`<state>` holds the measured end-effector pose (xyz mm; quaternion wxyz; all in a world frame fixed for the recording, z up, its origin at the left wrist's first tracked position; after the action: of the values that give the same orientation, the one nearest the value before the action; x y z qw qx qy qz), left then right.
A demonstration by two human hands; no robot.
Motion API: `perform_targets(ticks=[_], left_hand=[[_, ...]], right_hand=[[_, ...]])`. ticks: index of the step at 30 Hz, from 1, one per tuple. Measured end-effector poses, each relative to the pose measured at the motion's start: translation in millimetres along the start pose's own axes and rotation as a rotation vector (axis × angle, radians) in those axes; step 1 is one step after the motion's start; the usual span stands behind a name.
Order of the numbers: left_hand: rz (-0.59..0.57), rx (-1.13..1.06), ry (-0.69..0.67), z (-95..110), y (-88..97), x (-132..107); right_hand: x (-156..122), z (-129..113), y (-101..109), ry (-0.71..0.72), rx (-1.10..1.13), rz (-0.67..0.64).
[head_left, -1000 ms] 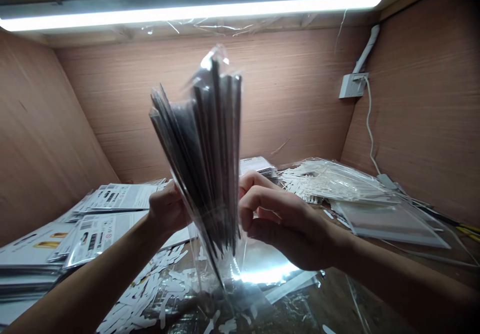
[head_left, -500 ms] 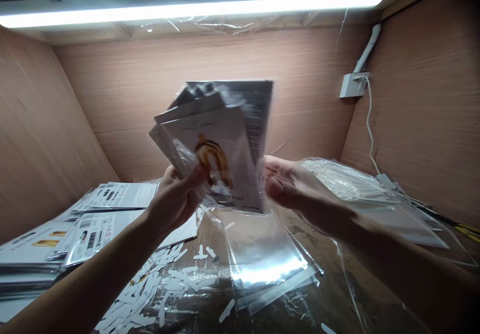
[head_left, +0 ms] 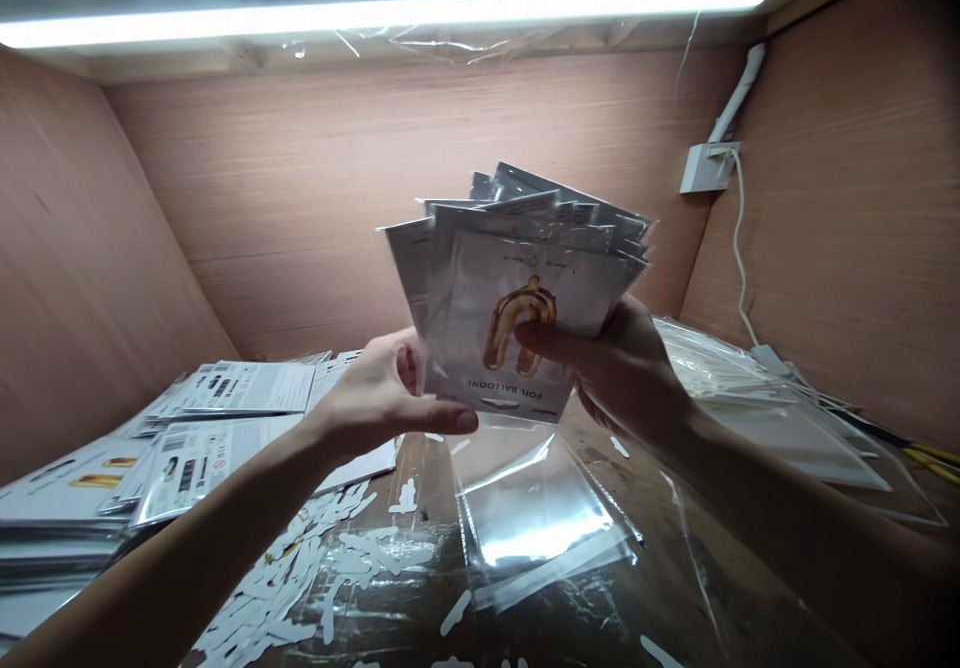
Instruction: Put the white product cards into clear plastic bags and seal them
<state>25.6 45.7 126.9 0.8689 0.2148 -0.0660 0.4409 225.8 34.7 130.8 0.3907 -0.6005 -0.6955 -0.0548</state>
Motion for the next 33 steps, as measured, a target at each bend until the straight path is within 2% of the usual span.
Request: perform_targets(ticks=[2,7,10,15,19,22,27,29,33], left_hand=[[0.016,0.056,0.069,-13.8,1.8,1.7],[0.236,0.196,0.052,-38.9,15.1,7.0],[0.293,0.328,0.002,-39.9,25.4,9.5],[0.298,0.450,-0.111,-36.6,35.2,12.3],[0.329,0.545,-0.104,-36.8,35.3,12.4],[0.346,0.538,-0.099,-33.9,35.4,11.7],[0.404,0.583,-0.089,-30.0,41.6,9.3],[0.422,0.633,-0.091,-30.7,42.5,8.6],[0.397,0.762,-0.109,-35.0,35.8,9.2]], right_hand=[[3.5,5.9,6.3,-0.015,0.033,0.024],[9.7,29.4,14.7,-0.100,0.070,-0.002],[13.3,44.4,16.5,-0.152,0.035,-0.023],[24.9,55.1,23.1,-0.190,0.011,-0.065],[41.2,37.4,31.1,-0.208,-0.031,-0.166],[57.0,5.8,33.2,-0.054,-0.197,-0.278],[71.4,-34.9,35.7,0.196,-0.691,-0.260],[68.8,-38.9,31.0,0.256,-0.832,-0.290],[58.7,-24.3,18.1,0.269,-1.093,-0.452]])
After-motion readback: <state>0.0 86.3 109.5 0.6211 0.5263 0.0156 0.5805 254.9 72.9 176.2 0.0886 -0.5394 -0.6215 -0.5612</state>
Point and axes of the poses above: each hand's wrist, its own x-axis towards the middle knuckle, its own y-axis out of the back of the hand, z = x × y, the point moved 5 cm from there along x, towards the middle knuckle, and after that the axes turned 11 degrees about x, right-handed, at the moved point
